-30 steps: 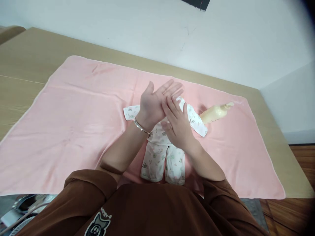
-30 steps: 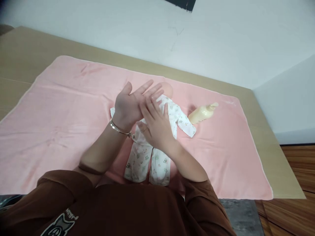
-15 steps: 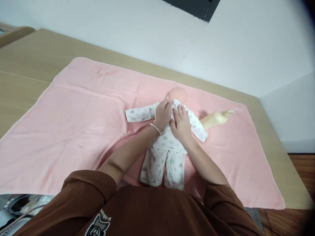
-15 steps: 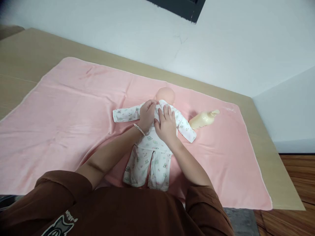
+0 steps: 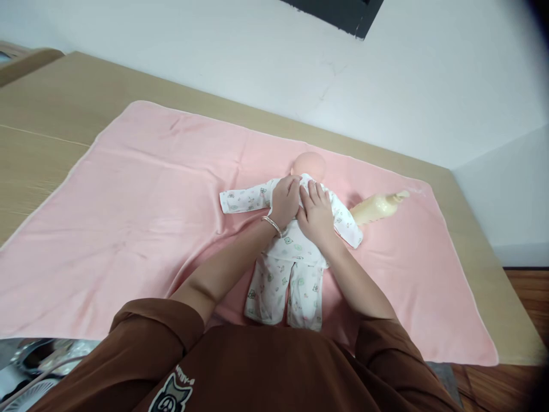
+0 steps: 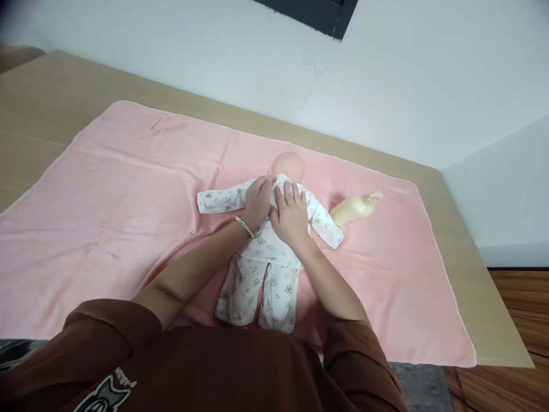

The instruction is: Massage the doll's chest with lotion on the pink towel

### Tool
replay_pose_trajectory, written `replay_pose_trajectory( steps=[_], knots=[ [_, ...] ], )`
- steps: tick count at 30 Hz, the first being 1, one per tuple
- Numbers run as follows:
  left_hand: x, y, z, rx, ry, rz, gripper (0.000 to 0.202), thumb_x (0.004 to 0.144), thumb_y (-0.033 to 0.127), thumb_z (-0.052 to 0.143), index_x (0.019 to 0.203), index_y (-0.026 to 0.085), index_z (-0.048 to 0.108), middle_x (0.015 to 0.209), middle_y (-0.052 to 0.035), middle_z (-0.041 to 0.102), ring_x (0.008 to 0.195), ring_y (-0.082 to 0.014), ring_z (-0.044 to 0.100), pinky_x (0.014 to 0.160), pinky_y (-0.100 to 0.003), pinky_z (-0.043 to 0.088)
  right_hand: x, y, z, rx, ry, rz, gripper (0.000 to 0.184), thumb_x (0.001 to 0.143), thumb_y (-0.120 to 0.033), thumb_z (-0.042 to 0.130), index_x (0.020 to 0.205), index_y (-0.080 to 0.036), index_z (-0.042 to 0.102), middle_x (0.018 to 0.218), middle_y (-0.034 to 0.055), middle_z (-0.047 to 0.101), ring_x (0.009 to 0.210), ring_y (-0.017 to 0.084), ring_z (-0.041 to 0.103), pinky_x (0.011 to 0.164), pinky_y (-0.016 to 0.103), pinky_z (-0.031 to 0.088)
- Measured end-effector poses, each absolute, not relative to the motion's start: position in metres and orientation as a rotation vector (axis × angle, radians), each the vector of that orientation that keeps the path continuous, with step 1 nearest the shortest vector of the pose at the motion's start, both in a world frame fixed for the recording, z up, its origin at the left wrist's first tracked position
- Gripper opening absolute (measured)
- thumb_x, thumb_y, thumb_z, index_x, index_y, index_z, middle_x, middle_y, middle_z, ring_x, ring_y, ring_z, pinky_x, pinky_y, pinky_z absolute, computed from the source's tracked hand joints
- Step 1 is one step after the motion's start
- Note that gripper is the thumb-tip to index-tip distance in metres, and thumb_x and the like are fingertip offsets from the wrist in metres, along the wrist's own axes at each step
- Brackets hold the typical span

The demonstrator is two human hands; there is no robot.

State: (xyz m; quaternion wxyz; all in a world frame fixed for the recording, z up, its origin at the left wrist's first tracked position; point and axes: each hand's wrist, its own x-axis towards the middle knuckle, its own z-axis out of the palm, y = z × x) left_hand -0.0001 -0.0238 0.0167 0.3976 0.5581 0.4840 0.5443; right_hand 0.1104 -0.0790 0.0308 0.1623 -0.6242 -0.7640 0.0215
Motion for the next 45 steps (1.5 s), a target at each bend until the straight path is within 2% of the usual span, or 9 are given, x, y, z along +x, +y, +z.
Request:
replay_pose_trajectory(
  steps=[5,9,13,17,22,27,31,38,45],
  knots=[
    [0.0,-0.021,0.013,1.454,1.236,1.42,0.028,0.099,0.027,0.041,0.089,0.021,0.067,0.1,-0.0058,0.074,0.099,-0.0194,0.066,0.094,-0.032,0.048,0.124,-0.105,0.02,-1.719,-2.072,0.088,0.053,0.103,-0.039,0.035,0.149,-0.016,0.046,0.162,0.0094,0.037,0.155,0.028,0.023,0.125,0.054,0.024],
    [0.002,-0.02,0.009,1.561,1.272,1.419,0.03,0.1,0.027,0.04,0.088,0.021,0.066,0.1,-0.0049,0.074,0.102,-0.0193,0.066,0.096,-0.033,0.048,0.13,-0.092,0.023,-1.791,-1.969,0.103,0.053,0.101,-0.039,0.039,0.148,-0.015,0.049,0.161,0.0123,0.039,0.152,0.027,0.03,0.123,0.05,0.029],
    [0.003,-0.021,0.01,1.671,1.292,1.391,0.027,0.098,0.025,0.045,0.082,0.021,0.066,0.095,-0.0051,0.074,0.098,-0.0198,0.066,0.095,-0.033,0.048,0.114,-0.066,0.034,-1.929,-1.966,0.07,0.055,0.099,-0.034,0.039,0.147,-0.008,0.048,0.157,0.0207,0.043,0.148,0.034,0.036,0.121,0.056,0.029],
    [0.001,-0.017,0.015,1.565,1.284,1.341,0.019,0.094,0.022,0.051,0.086,0.022,0.068,0.095,-0.002,0.075,0.096,-0.0179,0.067,0.092,-0.031,0.05,0.096,-0.067,0.035,-1.981,-2.093,-0.027,0.059,0.097,-0.029,0.04,0.151,-0.005,0.04,0.16,0.0251,0.033,0.15,0.04,0.028,0.12,0.062,0.023],
    [-0.001,-0.012,0.016,1.438,1.286,1.312,0.018,0.092,0.021,0.052,0.091,0.021,0.07,0.1,-0.0006,0.076,0.098,-0.0171,0.068,0.092,-0.03,0.052,0.096,-0.099,0.028,-1.883,-2.223,-0.056,0.064,0.098,-0.038,0.044,0.154,-0.01,0.037,0.165,0.0184,0.025,0.155,0.04,0.016,0.122,0.062,0.019],
    [0.001,-0.016,0.012,1.573,1.359,1.308,0.02,0.092,0.018,0.05,0.096,0.021,0.069,0.109,-0.0034,0.075,0.108,-0.0188,0.066,0.101,-0.034,0.05,0.11,-0.094,0.032,-1.88,-2.068,0.036,0.052,0.102,-0.033,0.034,0.15,-0.016,0.046,0.161,0.0118,0.037,0.153,0.033,0.026,0.122,0.058,0.026],
    [0.002,-0.019,0.01,1.812,1.346,1.303,0.016,0.09,0.021,0.057,0.102,0.02,0.068,0.11,-0.006,0.074,0.109,-0.0209,0.065,0.104,-0.036,0.048,0.109,-0.067,0.038,-1.967,-1.98,0.065,0.052,0.101,-0.031,0.035,0.148,-0.013,0.047,0.158,0.017,0.042,0.148,0.035,0.036,0.119,0.06,0.029],
    [0.001,-0.017,0.011,1.88,1.295,1.294,0.017,0.091,0.021,0.056,0.102,0.018,0.068,0.106,-0.0064,0.074,0.104,-0.0212,0.065,0.101,-0.037,0.049,0.096,-0.074,0.029,-1.98,-2.102,-0.042,0.058,0.097,-0.025,0.04,0.151,-0.006,0.04,0.161,0.0231,0.033,0.15,0.041,0.028,0.119,0.064,0.024],
    [0.001,-0.014,0.003,1.844,1.345,1.301,0.02,0.09,0.017,0.052,0.104,0.02,0.065,0.112,-0.0069,0.072,0.11,-0.0211,0.064,0.105,-0.037,0.048,0.112,-0.1,0.031,-1.767,-2.151,0.048,0.061,0.092,-0.033,0.052,0.148,-0.01,0.047,0.16,0.0172,0.038,0.153,0.038,0.025,0.122,0.058,0.026]
  ],
)
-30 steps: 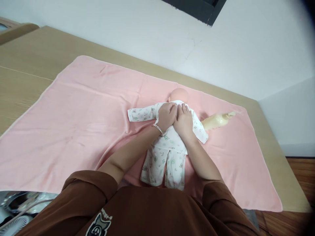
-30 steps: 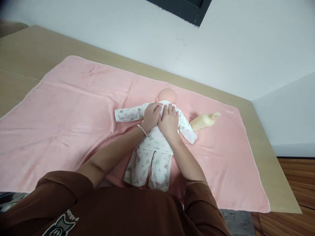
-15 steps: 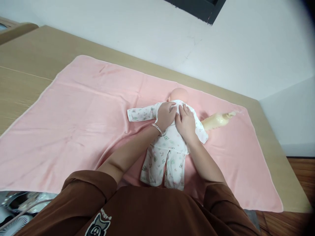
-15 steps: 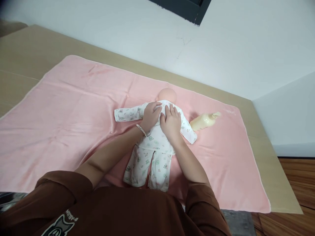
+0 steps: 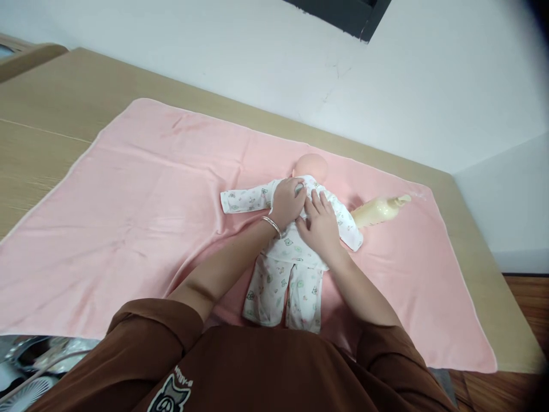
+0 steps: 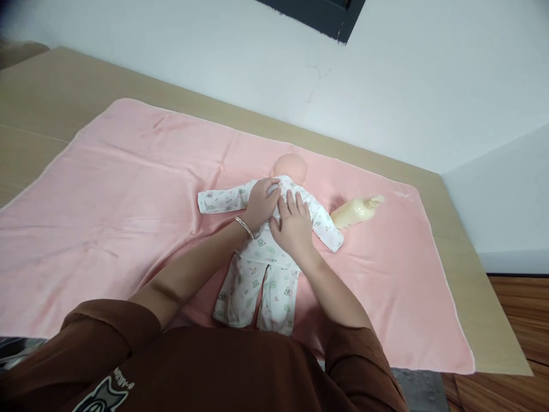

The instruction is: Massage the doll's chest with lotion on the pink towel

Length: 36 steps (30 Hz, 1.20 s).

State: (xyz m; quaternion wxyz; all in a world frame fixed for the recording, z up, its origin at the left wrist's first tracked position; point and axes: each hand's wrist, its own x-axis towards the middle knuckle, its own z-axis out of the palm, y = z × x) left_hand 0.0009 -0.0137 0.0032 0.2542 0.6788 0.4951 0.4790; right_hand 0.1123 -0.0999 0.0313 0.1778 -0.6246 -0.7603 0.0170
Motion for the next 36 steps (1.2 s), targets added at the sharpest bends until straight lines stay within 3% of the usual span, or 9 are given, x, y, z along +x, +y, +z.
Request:
replay_pose_trajectory(
  steps=[5,14,22,28,30,33,36],
  knots=[
    [0.0,-0.015,-0.003,1.94,1.372,1.337,0.021,0.09,0.014,0.048,0.104,0.019,0.063,0.111,-0.0083,0.071,0.111,-0.0222,0.063,0.106,-0.039,0.047,0.133,-0.09,0.032,-1.774,-1.869,0.202,0.057,0.094,-0.04,0.05,0.142,-0.009,0.054,0.153,0.0189,0.049,0.145,0.03,0.042,0.121,0.049,0.035],
    [-0.007,-0.017,-0.001,2.119,1.417,1.169,0.026,0.091,0.021,0.048,0.112,0.016,0.063,0.119,-0.0129,0.068,0.117,-0.0256,0.059,0.111,-0.042,0.043,0.132,-0.062,0.032,-1.881,-1.873,0.003,0.049,0.095,-0.04,0.048,0.132,-0.01,0.06,0.127,0.0193,0.065,0.122,0.034,0.055,0.106,0.048,0.045],
    [-0.007,-0.018,0.001,2.191,1.408,1.068,0.039,0.089,0.028,0.056,0.126,0.015,0.061,0.137,-0.0132,0.063,0.134,-0.0287,0.051,0.12,-0.046,0.033,0.14,-0.053,0.024,-1.817,-2.027,0.005,0.054,0.097,-0.035,0.04,0.142,-0.008,0.05,0.142,0.0196,0.057,0.131,0.034,0.051,0.111,0.05,0.039],
    [-0.007,-0.025,0.006,2.233,1.43,1.111,0.032,0.09,0.026,0.056,0.117,0.015,0.066,0.126,-0.0133,0.069,0.122,-0.0278,0.059,0.112,-0.044,0.042,0.122,-0.07,0.03,-1.912,-2.083,-0.011,0.055,0.1,-0.026,0.031,0.147,0.0,0.044,0.151,0.0256,0.047,0.143,0.036,0.041,0.119,0.055,0.03],
    [-0.007,-0.029,0.008,2.26,1.454,1.134,0.026,0.091,0.027,0.055,0.11,0.016,0.068,0.118,-0.013,0.072,0.116,-0.028,0.062,0.107,-0.045,0.044,0.116,-0.078,0.032,-1.927,-2.076,-0.044,0.056,0.1,-0.025,0.029,0.146,0.002,0.044,0.151,0.0268,0.046,0.145,0.036,0.039,0.119,0.053,0.031],
    [-0.006,-0.034,0.01,2.254,1.524,1.125,0.022,0.092,0.028,0.053,0.102,0.017,0.07,0.114,-0.0129,0.072,0.112,-0.029,0.062,0.104,-0.045,0.045,0.117,-0.083,0.036,-1.932,-2.041,-0.023,0.053,0.1,-0.028,0.033,0.145,-0.004,0.049,0.149,0.0224,0.051,0.143,0.035,0.043,0.117,0.052,0.036],
    [-0.005,-0.033,0.01,2.201,1.594,1.099,0.026,0.091,0.031,0.056,0.108,0.016,0.068,0.119,-0.0141,0.07,0.116,-0.0307,0.06,0.106,-0.046,0.044,0.127,-0.075,0.038,-1.955,-1.974,0.043,0.053,0.098,-0.034,0.041,0.142,-0.008,0.054,0.146,0.0195,0.056,0.139,0.035,0.048,0.115,0.052,0.039]
  ],
)
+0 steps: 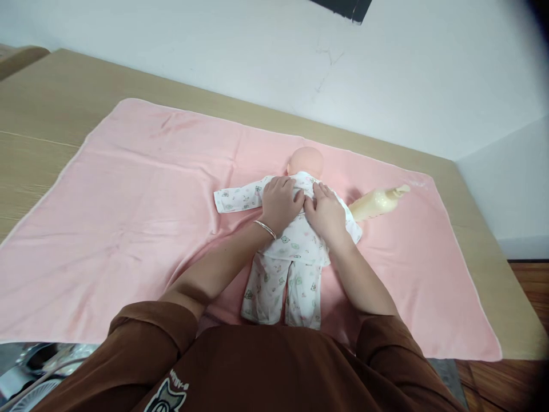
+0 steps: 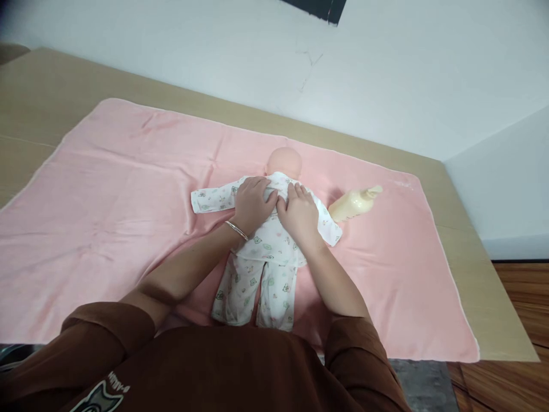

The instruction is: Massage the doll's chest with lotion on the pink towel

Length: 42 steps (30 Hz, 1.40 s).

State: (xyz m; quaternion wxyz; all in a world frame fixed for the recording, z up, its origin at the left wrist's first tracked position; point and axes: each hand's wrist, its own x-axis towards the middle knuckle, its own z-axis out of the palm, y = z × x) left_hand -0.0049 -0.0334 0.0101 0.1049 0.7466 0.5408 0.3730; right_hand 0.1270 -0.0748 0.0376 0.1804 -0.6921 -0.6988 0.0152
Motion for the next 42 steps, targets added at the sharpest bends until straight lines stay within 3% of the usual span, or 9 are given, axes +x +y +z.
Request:
replay_pose_trajectory(
  steps=[7,12,15,18,22,25,31,35,42],
  knots=[
    [-0.007,-0.024,0.006,2.28,1.485,1.005,0.04,0.091,0.029,0.054,0.128,0.017,0.058,0.138,-0.0138,0.061,0.137,-0.0318,0.048,0.122,-0.053,0.025,0.141,-0.053,0.029,-1.865,-2.043,0.109,0.056,0.096,-0.033,0.042,0.147,-0.009,0.046,0.15,0.0194,0.051,0.141,0.033,0.045,0.12,0.057,0.029],
    [-0.007,-0.031,0.015,2.339,1.485,0.994,0.028,0.091,0.025,0.051,0.114,0.016,0.065,0.12,-0.0142,0.068,0.117,-0.0306,0.06,0.105,-0.046,0.044,0.123,-0.072,0.034,-1.899,-2.059,0.045,0.054,0.1,-0.027,0.032,0.147,-0.005,0.045,0.154,0.022,0.046,0.145,0.034,0.04,0.119,0.055,0.031],
    [-0.005,-0.036,0.018,2.269,1.62,0.987,0.024,0.09,0.027,0.053,0.105,0.015,0.066,0.112,-0.0162,0.07,0.111,-0.033,0.061,0.098,-0.047,0.047,0.115,-0.082,0.037,-1.944,-1.963,0.015,0.053,0.101,-0.029,0.03,0.145,-0.006,0.049,0.151,0.0211,0.05,0.144,0.033,0.042,0.117,0.051,0.037],
    [-0.005,-0.034,0.014,2.212,1.651,1.02,0.028,0.089,0.031,0.057,0.112,0.016,0.064,0.12,-0.0165,0.068,0.116,-0.0335,0.059,0.103,-0.048,0.044,0.12,-0.077,0.034,-1.964,-1.895,0.036,0.052,0.1,-0.032,0.035,0.144,-0.01,0.052,0.15,0.018,0.052,0.143,0.034,0.044,0.115,0.053,0.039],
    [-0.007,-0.022,0.004,2.249,1.523,1.018,0.038,0.089,0.03,0.057,0.124,0.017,0.059,0.134,-0.0135,0.063,0.131,-0.0314,0.051,0.116,-0.048,0.034,0.137,-0.057,0.026,-1.895,-1.98,0.08,0.055,0.097,-0.032,0.039,0.146,-0.008,0.048,0.151,0.0198,0.05,0.144,0.033,0.043,0.119,0.055,0.032],
    [-0.01,-0.017,0.005,2.342,1.371,0.993,0.039,0.091,0.027,0.053,0.128,0.016,0.058,0.135,-0.0124,0.062,0.131,-0.029,0.052,0.118,-0.045,0.033,0.141,-0.053,0.025,-1.836,-2.055,0.101,0.057,0.095,-0.029,0.04,0.148,-0.009,0.045,0.154,0.0189,0.047,0.145,0.032,0.041,0.12,0.057,0.029],
    [-0.011,-0.029,0.024,2.38,1.437,0.898,0.025,0.091,0.023,0.052,0.11,0.016,0.066,0.116,-0.0144,0.068,0.115,-0.0308,0.059,0.102,-0.044,0.045,0.124,-0.078,0.036,-1.876,-1.876,0.019,0.042,0.099,-0.035,0.042,0.13,-0.017,0.063,0.138,0.0129,0.064,0.134,0.029,0.053,0.109,0.045,0.045],
    [-0.01,-0.031,0.022,2.299,1.565,0.903,0.026,0.09,0.031,0.056,0.109,0.016,0.065,0.117,-0.0168,0.065,0.115,-0.0336,0.057,0.101,-0.048,0.045,0.126,-0.076,0.035,-1.961,-1.793,0.008,0.041,0.097,-0.043,0.046,0.123,-0.02,0.067,0.128,0.0132,0.069,0.119,0.032,0.063,0.099,0.046,0.051],
    [-0.013,-0.02,0.012,2.406,1.355,0.895,0.038,0.094,0.027,0.046,0.129,0.015,0.057,0.132,-0.0145,0.061,0.127,-0.0299,0.052,0.114,-0.046,0.033,0.141,-0.052,0.025,-1.834,-1.978,0.083,0.053,0.096,-0.033,0.044,0.141,-0.008,0.052,0.147,0.0191,0.055,0.139,0.033,0.047,0.119,0.054,0.029]
  ],
)
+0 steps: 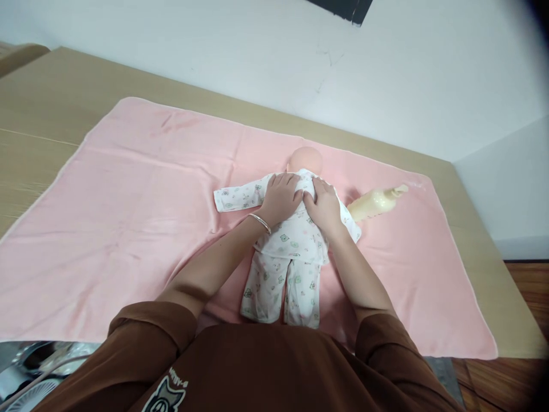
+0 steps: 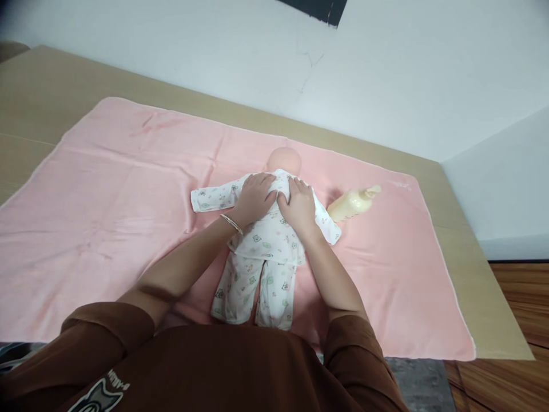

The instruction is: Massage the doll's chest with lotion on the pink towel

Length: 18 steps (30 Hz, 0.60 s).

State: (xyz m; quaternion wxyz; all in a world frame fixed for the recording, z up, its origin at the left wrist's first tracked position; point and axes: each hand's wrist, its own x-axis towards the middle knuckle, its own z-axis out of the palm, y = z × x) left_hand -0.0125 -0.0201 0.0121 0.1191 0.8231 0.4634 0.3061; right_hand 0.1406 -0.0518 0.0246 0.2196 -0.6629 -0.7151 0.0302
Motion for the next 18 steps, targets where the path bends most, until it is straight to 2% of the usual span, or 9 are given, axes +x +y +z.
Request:
replay_pose_trajectory(
  steps=[5,9,12,14,18],
  knots=[
    [-0.013,-0.025,0.018,2.461,1.335,0.89,0.037,0.09,0.018,0.046,0.124,0.017,0.061,0.123,-0.0124,0.064,0.119,-0.0288,0.056,0.106,-0.044,0.041,0.135,-0.064,0.03,-1.806,-2.007,0.074,0.053,0.095,-0.033,0.046,0.141,-0.011,0.053,0.149,0.0182,0.054,0.141,0.035,0.046,0.117,0.058,0.031],
    [-0.012,-0.031,0.021,2.383,1.497,0.94,0.028,0.087,0.022,0.053,0.113,0.017,0.064,0.114,-0.0125,0.065,0.114,-0.0294,0.057,0.1,-0.043,0.044,0.129,-0.077,0.037,-1.843,-1.957,0.071,0.05,0.093,-0.032,0.048,0.138,-0.012,0.058,0.144,0.0175,0.058,0.138,0.035,0.049,0.113,0.053,0.041],
    [-0.01,-0.033,0.02,2.314,1.603,0.941,0.029,0.085,0.027,0.057,0.111,0.017,0.064,0.114,-0.013,0.064,0.112,-0.0308,0.057,0.099,-0.044,0.044,0.129,-0.078,0.038,-1.89,-1.906,0.083,0.05,0.092,-0.036,0.049,0.136,-0.015,0.06,0.143,0.0157,0.059,0.137,0.036,0.05,0.109,0.053,0.045],
    [-0.01,-0.032,0.018,2.277,1.648,0.937,0.031,0.084,0.029,0.059,0.112,0.018,0.063,0.118,-0.013,0.064,0.112,-0.0316,0.057,0.1,-0.046,0.044,0.131,-0.074,0.034,-1.901,-1.89,0.076,0.051,0.091,-0.036,0.05,0.137,-0.015,0.06,0.144,0.0155,0.058,0.137,0.036,0.05,0.11,0.054,0.044],
    [-0.009,-0.028,0.013,2.271,1.598,0.95,0.032,0.086,0.029,0.056,0.115,0.018,0.061,0.123,-0.0124,0.065,0.118,-0.0307,0.057,0.106,-0.045,0.041,0.134,-0.065,0.023,-1.861,-1.92,0.036,0.054,0.091,-0.028,0.043,0.14,-0.011,0.056,0.148,0.0164,0.055,0.141,0.033,0.046,0.119,0.056,0.031]
  ],
)
